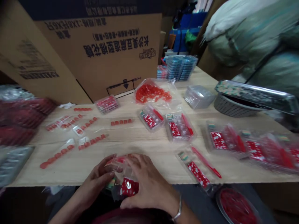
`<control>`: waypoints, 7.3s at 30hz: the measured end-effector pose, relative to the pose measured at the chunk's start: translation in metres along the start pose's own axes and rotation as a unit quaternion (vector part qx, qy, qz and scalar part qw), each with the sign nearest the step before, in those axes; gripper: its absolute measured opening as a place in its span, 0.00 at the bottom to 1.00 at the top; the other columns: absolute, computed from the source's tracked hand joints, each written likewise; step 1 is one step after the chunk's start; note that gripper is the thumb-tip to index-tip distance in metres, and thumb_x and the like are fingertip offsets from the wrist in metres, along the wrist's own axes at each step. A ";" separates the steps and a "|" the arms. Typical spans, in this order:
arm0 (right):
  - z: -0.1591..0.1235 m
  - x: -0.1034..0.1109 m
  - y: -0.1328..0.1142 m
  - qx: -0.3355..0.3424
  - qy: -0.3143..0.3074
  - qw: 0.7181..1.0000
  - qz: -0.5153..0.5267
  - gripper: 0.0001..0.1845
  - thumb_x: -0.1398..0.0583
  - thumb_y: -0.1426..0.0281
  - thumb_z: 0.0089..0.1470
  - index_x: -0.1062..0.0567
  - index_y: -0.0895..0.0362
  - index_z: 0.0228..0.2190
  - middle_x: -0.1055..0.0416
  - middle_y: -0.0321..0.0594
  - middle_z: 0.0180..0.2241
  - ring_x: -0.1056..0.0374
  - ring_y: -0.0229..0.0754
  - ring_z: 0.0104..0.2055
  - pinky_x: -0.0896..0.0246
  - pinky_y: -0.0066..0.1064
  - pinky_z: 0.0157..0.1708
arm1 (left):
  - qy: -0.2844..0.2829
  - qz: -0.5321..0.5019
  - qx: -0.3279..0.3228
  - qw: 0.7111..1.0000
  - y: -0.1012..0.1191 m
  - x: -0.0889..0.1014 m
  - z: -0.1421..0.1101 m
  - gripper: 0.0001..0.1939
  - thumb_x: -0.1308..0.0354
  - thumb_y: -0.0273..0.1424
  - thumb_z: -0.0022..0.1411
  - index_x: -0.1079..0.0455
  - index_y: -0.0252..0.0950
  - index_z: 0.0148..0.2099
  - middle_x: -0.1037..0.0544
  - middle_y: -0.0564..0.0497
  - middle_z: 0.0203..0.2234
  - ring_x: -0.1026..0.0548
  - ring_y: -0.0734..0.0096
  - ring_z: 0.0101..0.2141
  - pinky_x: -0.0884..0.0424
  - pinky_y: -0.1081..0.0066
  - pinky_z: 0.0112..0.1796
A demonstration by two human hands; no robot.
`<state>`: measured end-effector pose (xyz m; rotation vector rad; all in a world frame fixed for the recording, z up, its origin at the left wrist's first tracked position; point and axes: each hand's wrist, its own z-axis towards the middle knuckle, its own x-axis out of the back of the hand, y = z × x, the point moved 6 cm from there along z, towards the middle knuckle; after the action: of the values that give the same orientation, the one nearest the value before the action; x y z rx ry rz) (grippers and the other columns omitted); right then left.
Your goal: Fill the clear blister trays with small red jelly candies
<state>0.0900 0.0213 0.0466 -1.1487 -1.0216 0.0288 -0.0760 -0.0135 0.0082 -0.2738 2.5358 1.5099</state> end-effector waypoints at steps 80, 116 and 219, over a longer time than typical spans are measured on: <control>0.047 -0.006 0.084 -0.054 0.217 0.971 -0.084 0.07 0.45 0.68 0.56 0.28 0.56 0.34 0.31 0.43 0.34 0.34 0.46 0.39 0.37 0.38 0.40 | 0.353 0.428 -0.373 0.743 -0.016 0.089 -0.044 0.03 0.44 0.31 0.59 0.31 0.38 0.34 0.27 0.55 0.25 0.28 0.73 0.27 0.31 0.74 0.31; -0.012 0.019 0.086 -0.095 0.197 0.968 -0.120 0.38 0.39 0.66 0.43 0.40 0.57 0.56 0.45 0.53 0.59 0.51 0.57 0.62 0.49 0.51 0.58 | 0.102 0.550 -0.372 0.741 0.025 0.008 0.056 0.10 0.48 0.26 0.59 0.27 0.39 0.41 0.23 0.46 0.38 0.27 0.61 0.41 0.29 0.61 0.43; 0.058 -0.082 -0.029 0.106 0.093 0.986 0.085 0.07 0.45 0.78 0.52 0.29 0.56 0.30 0.31 0.38 0.30 0.33 0.38 0.33 0.36 0.29 0.33 | 0.183 -0.243 0.014 0.952 -0.037 0.067 -0.016 0.17 0.24 0.30 0.29 0.23 0.34 0.26 0.21 0.54 0.22 0.26 0.79 0.23 0.29 0.80 0.28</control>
<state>-0.0099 0.0100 0.0177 -1.0197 -0.7338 0.1606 -0.1321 -0.0493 -0.0323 -1.1743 2.4696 1.3145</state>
